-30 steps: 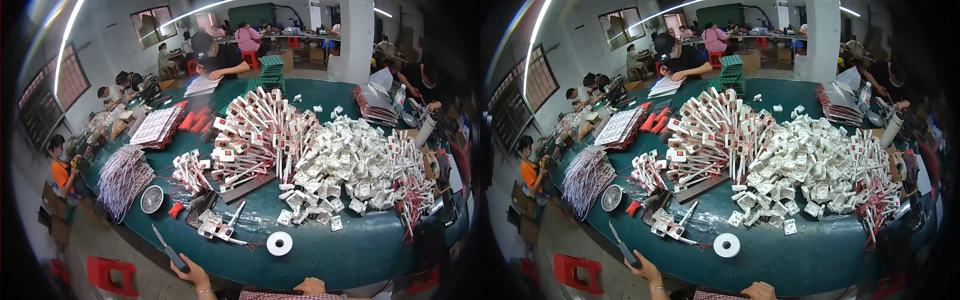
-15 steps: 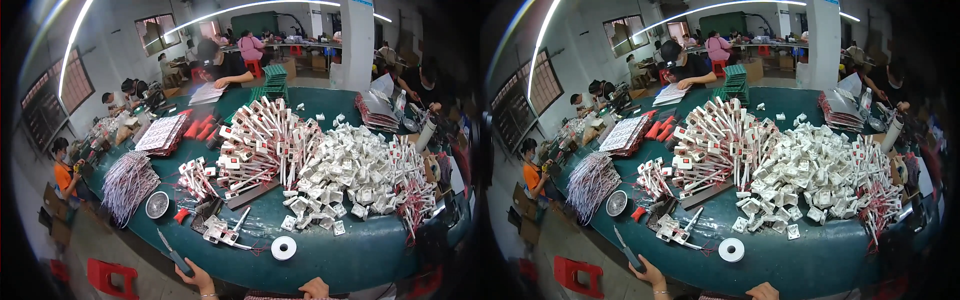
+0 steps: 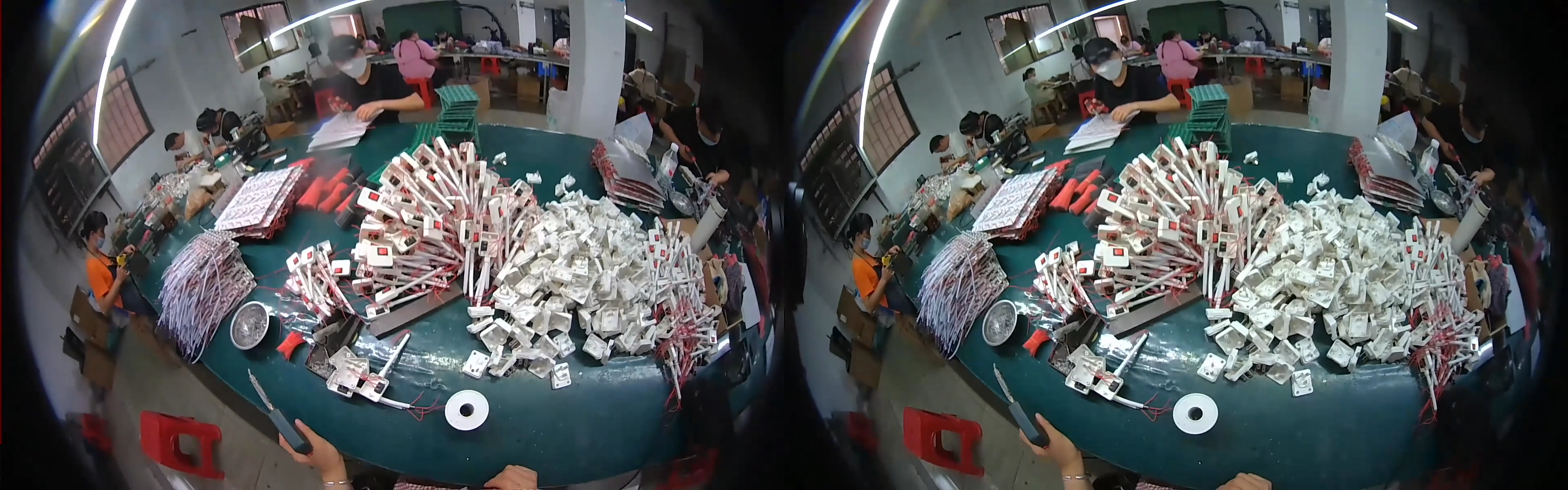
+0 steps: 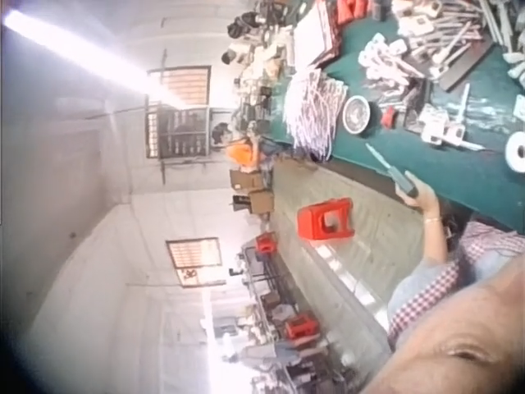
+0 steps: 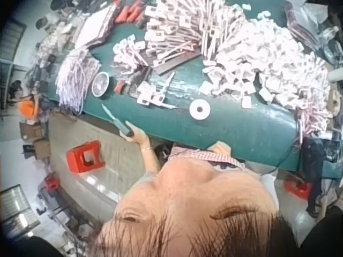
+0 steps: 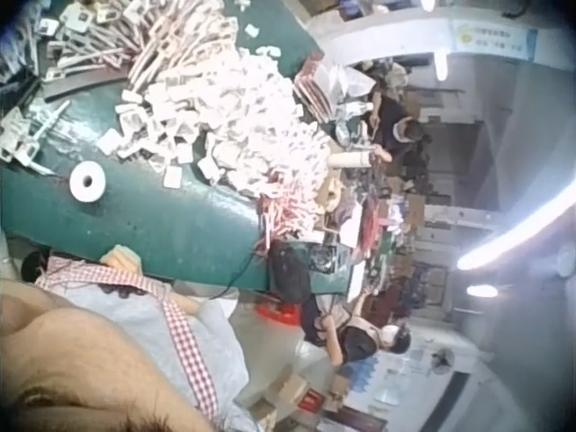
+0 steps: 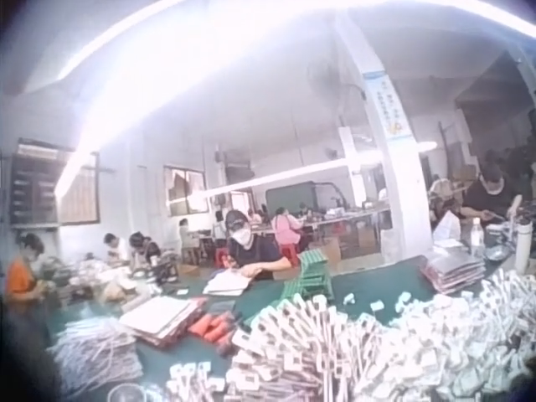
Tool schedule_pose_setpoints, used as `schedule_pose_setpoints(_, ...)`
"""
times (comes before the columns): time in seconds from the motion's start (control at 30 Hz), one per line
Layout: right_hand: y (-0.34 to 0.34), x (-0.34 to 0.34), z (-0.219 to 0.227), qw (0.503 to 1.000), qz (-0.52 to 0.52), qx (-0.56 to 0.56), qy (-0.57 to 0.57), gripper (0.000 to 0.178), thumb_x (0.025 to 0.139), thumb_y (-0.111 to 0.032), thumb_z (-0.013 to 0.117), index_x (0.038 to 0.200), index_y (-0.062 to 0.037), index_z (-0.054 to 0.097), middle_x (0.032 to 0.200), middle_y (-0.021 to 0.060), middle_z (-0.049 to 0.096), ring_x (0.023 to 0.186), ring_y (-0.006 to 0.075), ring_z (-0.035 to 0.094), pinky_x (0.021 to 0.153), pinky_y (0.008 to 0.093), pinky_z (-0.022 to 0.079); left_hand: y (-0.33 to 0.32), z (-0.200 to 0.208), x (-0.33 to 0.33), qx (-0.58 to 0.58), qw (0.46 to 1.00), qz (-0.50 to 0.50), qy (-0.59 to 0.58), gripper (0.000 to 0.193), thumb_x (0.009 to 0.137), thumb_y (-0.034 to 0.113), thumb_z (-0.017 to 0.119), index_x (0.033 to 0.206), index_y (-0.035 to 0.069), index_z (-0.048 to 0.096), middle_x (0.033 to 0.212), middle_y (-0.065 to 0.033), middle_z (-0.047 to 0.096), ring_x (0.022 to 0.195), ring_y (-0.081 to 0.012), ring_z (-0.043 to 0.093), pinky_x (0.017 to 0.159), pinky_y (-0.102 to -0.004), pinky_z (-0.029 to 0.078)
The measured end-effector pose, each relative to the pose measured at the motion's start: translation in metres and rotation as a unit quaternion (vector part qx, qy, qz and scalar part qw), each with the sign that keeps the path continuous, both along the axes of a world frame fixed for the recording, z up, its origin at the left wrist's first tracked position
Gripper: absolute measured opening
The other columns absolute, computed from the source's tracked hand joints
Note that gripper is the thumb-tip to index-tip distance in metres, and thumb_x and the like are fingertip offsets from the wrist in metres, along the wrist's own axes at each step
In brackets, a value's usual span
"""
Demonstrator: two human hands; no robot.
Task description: Soldering wires onto small white plastic electrical components at an assembly line station.
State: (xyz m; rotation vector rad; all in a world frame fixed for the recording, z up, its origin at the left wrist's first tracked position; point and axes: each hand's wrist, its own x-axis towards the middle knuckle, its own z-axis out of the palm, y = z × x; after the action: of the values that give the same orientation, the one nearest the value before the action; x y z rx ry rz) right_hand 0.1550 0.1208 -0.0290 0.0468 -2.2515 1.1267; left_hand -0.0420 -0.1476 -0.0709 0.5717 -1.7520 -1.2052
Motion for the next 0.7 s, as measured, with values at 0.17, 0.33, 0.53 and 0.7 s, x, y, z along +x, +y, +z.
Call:
schedule_pose_setpoints(0.17, -0.002, -0.002, -0.001, 1.000, -0.004, 0.018, -0.008, 0.010, 0.067, -0.011, 0.065, 0.070, -0.0016, 0.062, 0.058, 0.0109, 0.051, 0.051, 0.0281, 0.053, 0.047, 0.0374, 0.040, -0.003, -0.007, -0.001, -0.044, 0.998, 0.014, -0.032, 0.026, 0.097, 0.014, 0.061, 0.114, -0.005, 0.054, 0.102, -0.0103, 0.057, 0.090, -0.0200, 0.052, 0.083, -0.0343, 0.044)
schedule_pose_setpoints(0.33, -0.002, -0.004, 0.002, 1.000, -0.006, 0.026, 0.007, 0.011, 0.067, -0.012, 0.066, 0.069, -0.0017, 0.062, 0.057, 0.0104, 0.051, 0.050, 0.0275, 0.053, 0.047, 0.0369, 0.039, -0.005, -0.009, 0.006, -0.027, 1.000, 0.004, -0.009, 0.031, 0.095, 0.013, 0.063, 0.117, -0.006, 0.053, 0.109, -0.0136, 0.058, 0.096, -0.0230, 0.056, 0.086, -0.0358, 0.046)
schedule_pose_setpoints(0.53, 0.001, -0.016, 0.006, 1.000, 0.007, 0.018, 0.018, 0.013, 0.066, -0.014, 0.067, 0.068, -0.0018, 0.062, 0.057, 0.0100, 0.051, 0.049, 0.0268, 0.053, 0.046, 0.0362, 0.039, -0.007, -0.016, 0.007, -0.021, 0.999, 0.019, -0.017, 0.027, 0.096, 0.014, 0.062, 0.116, -0.003, 0.054, 0.105, -0.0101, 0.057, 0.093, -0.0203, 0.054, 0.085, -0.0348, 0.045)
schedule_pose_setpoints(0.7, 0.001, -0.011, 0.012, 1.000, 0.025, 0.003, -0.004, 0.014, 0.066, -0.015, 0.067, 0.067, -0.0018, 0.062, 0.056, 0.0097, 0.051, 0.049, 0.0263, 0.053, 0.046, 0.0356, 0.038, -0.001, -0.005, 0.008, 0.000, 0.999, 0.021, -0.038, 0.029, 0.096, 0.016, 0.063, 0.116, -0.003, 0.055, 0.105, -0.0106, 0.057, 0.093, -0.0209, 0.054, 0.084, -0.0348, 0.045)
